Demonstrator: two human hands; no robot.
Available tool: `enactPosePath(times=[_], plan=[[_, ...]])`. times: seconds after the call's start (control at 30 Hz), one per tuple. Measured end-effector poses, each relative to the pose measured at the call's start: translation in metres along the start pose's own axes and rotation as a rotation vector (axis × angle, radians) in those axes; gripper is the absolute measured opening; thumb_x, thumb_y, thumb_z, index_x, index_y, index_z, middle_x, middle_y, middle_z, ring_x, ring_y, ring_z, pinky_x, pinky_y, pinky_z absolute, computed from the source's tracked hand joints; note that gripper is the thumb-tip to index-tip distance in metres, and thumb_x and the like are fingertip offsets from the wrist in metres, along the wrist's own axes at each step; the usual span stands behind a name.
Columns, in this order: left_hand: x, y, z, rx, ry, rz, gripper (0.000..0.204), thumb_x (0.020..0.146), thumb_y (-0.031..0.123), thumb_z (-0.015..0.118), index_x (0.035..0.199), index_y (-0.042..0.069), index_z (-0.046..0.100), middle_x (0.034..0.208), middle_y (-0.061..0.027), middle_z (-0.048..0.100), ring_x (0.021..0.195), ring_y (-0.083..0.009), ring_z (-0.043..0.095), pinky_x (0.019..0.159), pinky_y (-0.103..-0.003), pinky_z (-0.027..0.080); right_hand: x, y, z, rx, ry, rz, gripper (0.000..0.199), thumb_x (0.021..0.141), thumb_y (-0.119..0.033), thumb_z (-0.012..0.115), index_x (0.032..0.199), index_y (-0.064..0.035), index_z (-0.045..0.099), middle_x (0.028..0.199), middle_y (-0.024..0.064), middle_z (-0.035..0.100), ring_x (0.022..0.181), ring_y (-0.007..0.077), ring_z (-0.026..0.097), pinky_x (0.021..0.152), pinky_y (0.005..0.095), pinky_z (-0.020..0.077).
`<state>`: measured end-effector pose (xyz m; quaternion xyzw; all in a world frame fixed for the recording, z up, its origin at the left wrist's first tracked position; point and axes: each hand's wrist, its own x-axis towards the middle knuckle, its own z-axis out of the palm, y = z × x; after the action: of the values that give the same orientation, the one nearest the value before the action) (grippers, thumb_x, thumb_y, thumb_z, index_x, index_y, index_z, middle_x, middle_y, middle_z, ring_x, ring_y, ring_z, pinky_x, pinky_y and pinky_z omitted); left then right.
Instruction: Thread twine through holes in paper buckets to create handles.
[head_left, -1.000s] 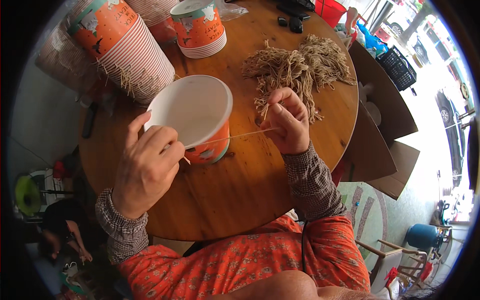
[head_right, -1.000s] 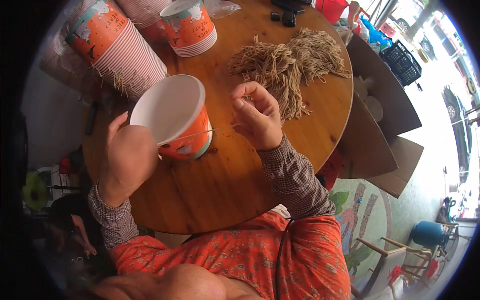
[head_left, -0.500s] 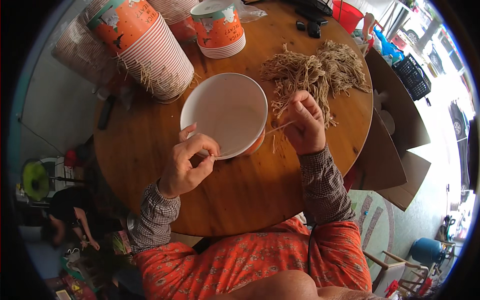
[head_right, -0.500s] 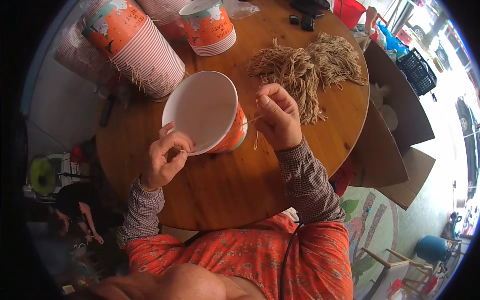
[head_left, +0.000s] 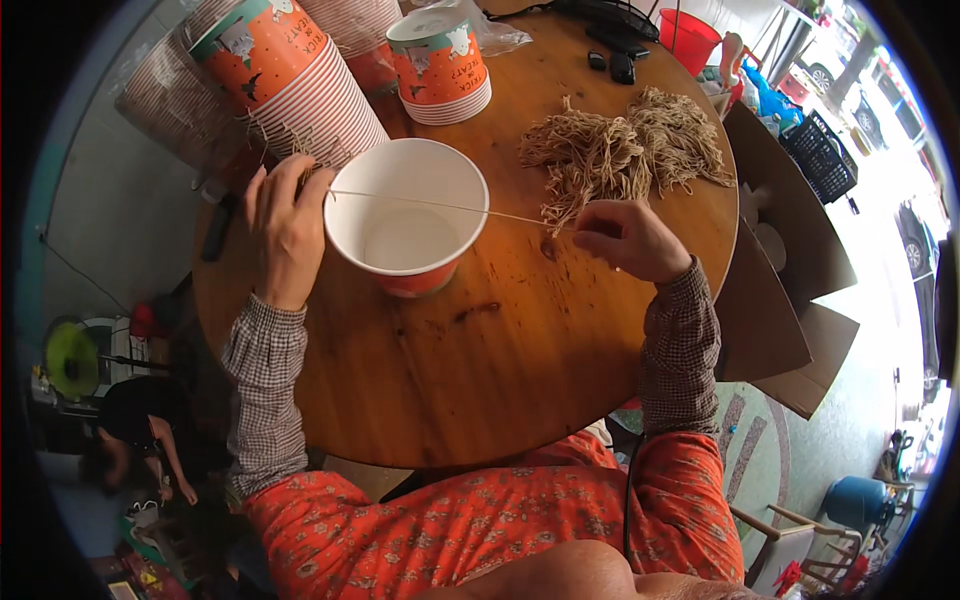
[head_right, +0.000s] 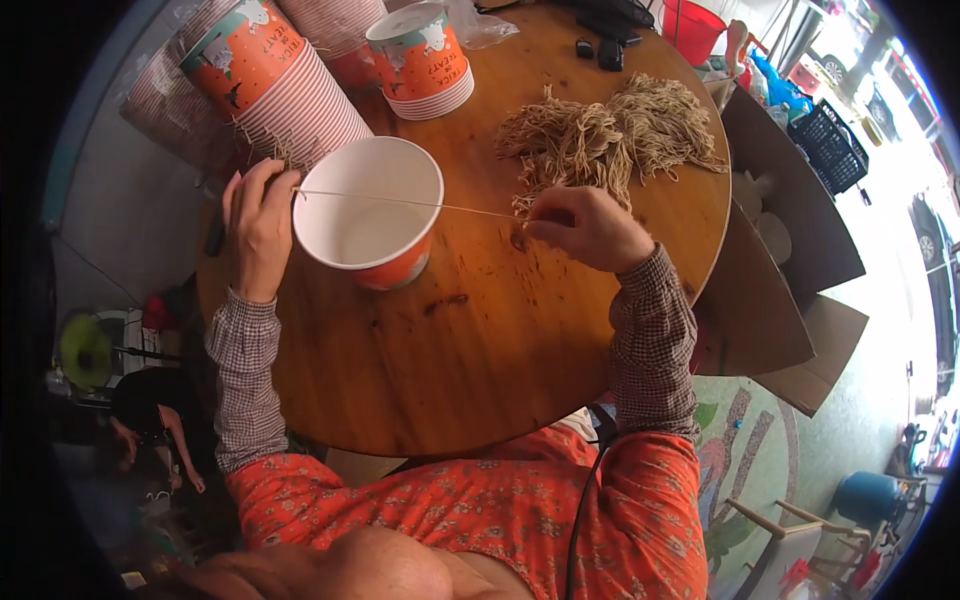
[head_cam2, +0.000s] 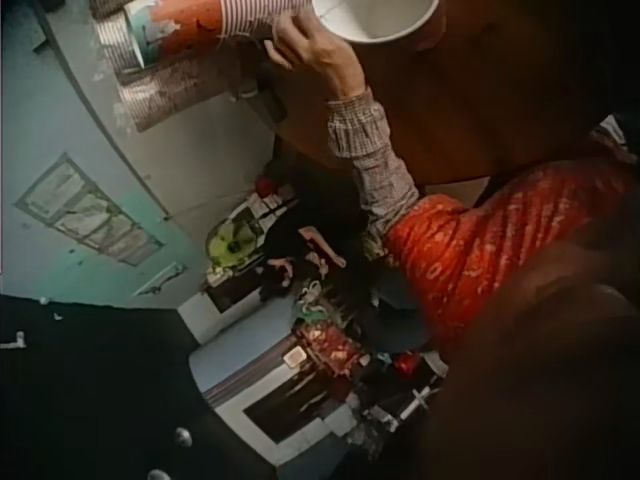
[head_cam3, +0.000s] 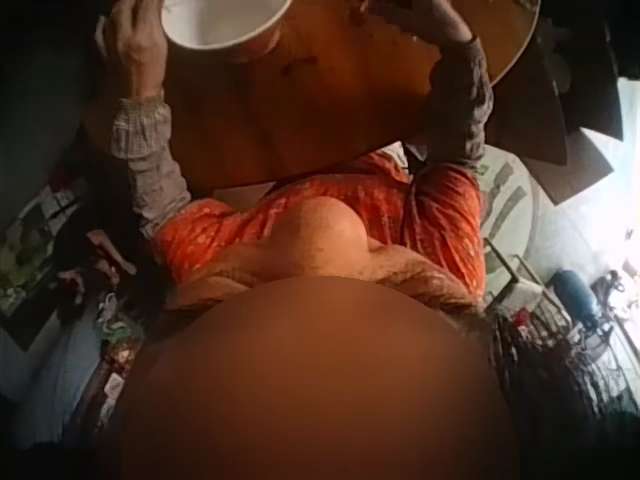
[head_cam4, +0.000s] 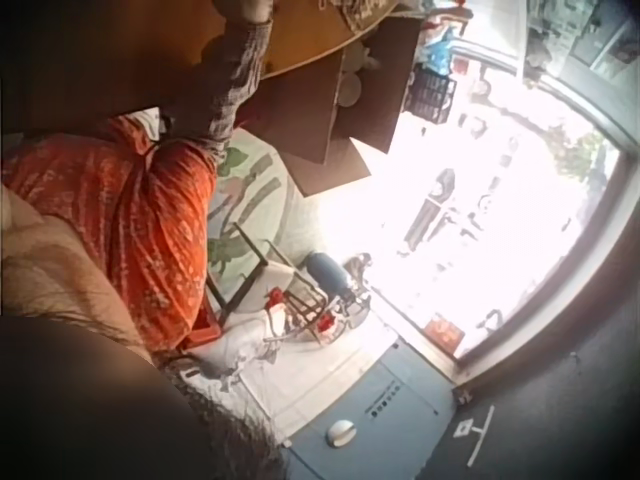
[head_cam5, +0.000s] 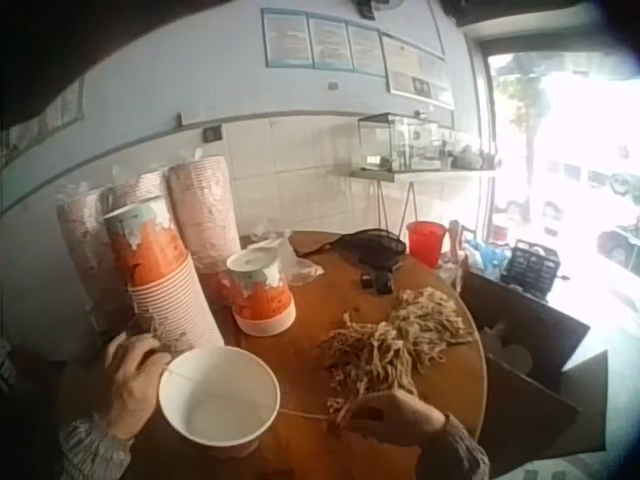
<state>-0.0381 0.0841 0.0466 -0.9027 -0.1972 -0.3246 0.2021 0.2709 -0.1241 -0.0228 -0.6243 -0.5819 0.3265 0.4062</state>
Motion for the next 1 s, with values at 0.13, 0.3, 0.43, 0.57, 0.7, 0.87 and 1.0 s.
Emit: enactPosePath(times=[0.13, 0.3, 0.43, 0.57, 0.7, 0.87, 1.0], plan=[[-0.012, 0.048, 0.002, -0.503, 0.288, -0.059, 0.017, 0.088, -0.002, 0.06, 0.103, 0.003, 0.066, 0.094, -0.0099, 0.067, 0.089, -0.0274, 0.065, 0.081, -0.037, 0.051, 0.01, -0.015, 0.023, 0.53, 0.08, -0.023, 0.014, 0.098, -0.019, 0.056, 0.096, -0.0056, 0.055, 0.062, -0.0005, 0.054, 0.046, 0.0051, 0.046, 0.04, 0.0195, 0.0352], [-0.035, 0.123, 0.003, -1.249, -0.058, -0.447, 0.021, 0.093, 0.003, 0.057, 0.113, 0.0, 0.061, 0.094, -0.0097, 0.068, 0.082, -0.0167, 0.067, 0.075, -0.029, 0.053, 0.033, -0.038, 0.055, 0.863, 0.002, 0.002, 0.014, 0.099, -0.022, 0.054, 0.094, -0.0086, 0.052, 0.06, -0.0002, 0.05, 0.043, 0.0068, 0.042, 0.039, 0.0196, 0.0323], [-0.05, 0.134, 0.027, -1.604, -0.237, -0.607, 0.036, 0.098, 0.009, 0.054, 0.132, -0.002, 0.047, 0.102, -0.01, 0.066, 0.09, -0.0122, 0.065, 0.08, -0.026, 0.053, 0.042, -0.05, 0.069, 0.995, -0.118, 0.009, 0.019, 0.099, -0.025, 0.056, 0.092, -0.0078, 0.054, 0.064, -0.001, 0.053, 0.047, 0.0057, 0.044, 0.043, 0.019, 0.034], [-0.063, 0.138, 0.044, -1.744, -0.209, -0.707, 0.034, 0.098, 0.007, 0.054, 0.13, -0.002, 0.049, 0.099, -0.0079, 0.065, 0.089, -0.0125, 0.065, 0.08, -0.026, 0.054, 0.049, -0.041, 0.086, 1.149, -0.189, 0.046, 0.014, 0.101, -0.02, 0.05, 0.096, -0.0081, 0.053, 0.063, 0.0002, 0.051, 0.042, 0.0071, 0.038, 0.041, 0.0205, 0.031], [-0.073, 0.133, 0.054, -1.765, -0.22, -0.731, 0.02, 0.096, 0.005, 0.057, 0.115, -0.002, 0.056, 0.099, -0.0063, 0.064, 0.09, -0.0125, 0.065, 0.081, -0.026, 0.054, 0.053, -0.028, 0.099, 1.295, -0.264, 0.078, 0.013, 0.102, -0.019, 0.048, 0.101, -0.008, 0.054, 0.064, 0.0004, 0.05, 0.042, 0.0069, 0.035, 0.041, 0.0198, 0.0303], [-0.083, 0.121, 0.06, -1.757, -0.379, -0.817, 0.011, 0.095, 0.006, 0.058, 0.104, -0.001, 0.058, 0.097, -0.0058, 0.064, 0.087, -0.0115, 0.064, 0.08, -0.026, 0.054, 0.057, -0.016, 0.103, 1.273, -0.225, 0.108, 0.013, 0.102, -0.019, 0.048, 0.101, -0.0081, 0.055, 0.064, 0.0, 0.048, 0.042, 0.0065, 0.034, 0.039, 0.0202, 0.0287], [-0.082, 0.117, 0.057, -1.834, -0.335, -0.924, 0.011, 0.094, 0.01, 0.059, 0.099, 0.0, 0.057, 0.086, -0.004, 0.062, 0.075, -0.0103, 0.06, 0.073, -0.025, 0.051, 0.058, -0.003, 0.099, 1.268, -0.121, 0.151, 0.015, 0.098, -0.02, 0.056, 0.096, -0.0053, 0.055, 0.065, 0.0008, 0.053, 0.045, 0.0076, 0.043, 0.042, 0.0208, 0.0345]])
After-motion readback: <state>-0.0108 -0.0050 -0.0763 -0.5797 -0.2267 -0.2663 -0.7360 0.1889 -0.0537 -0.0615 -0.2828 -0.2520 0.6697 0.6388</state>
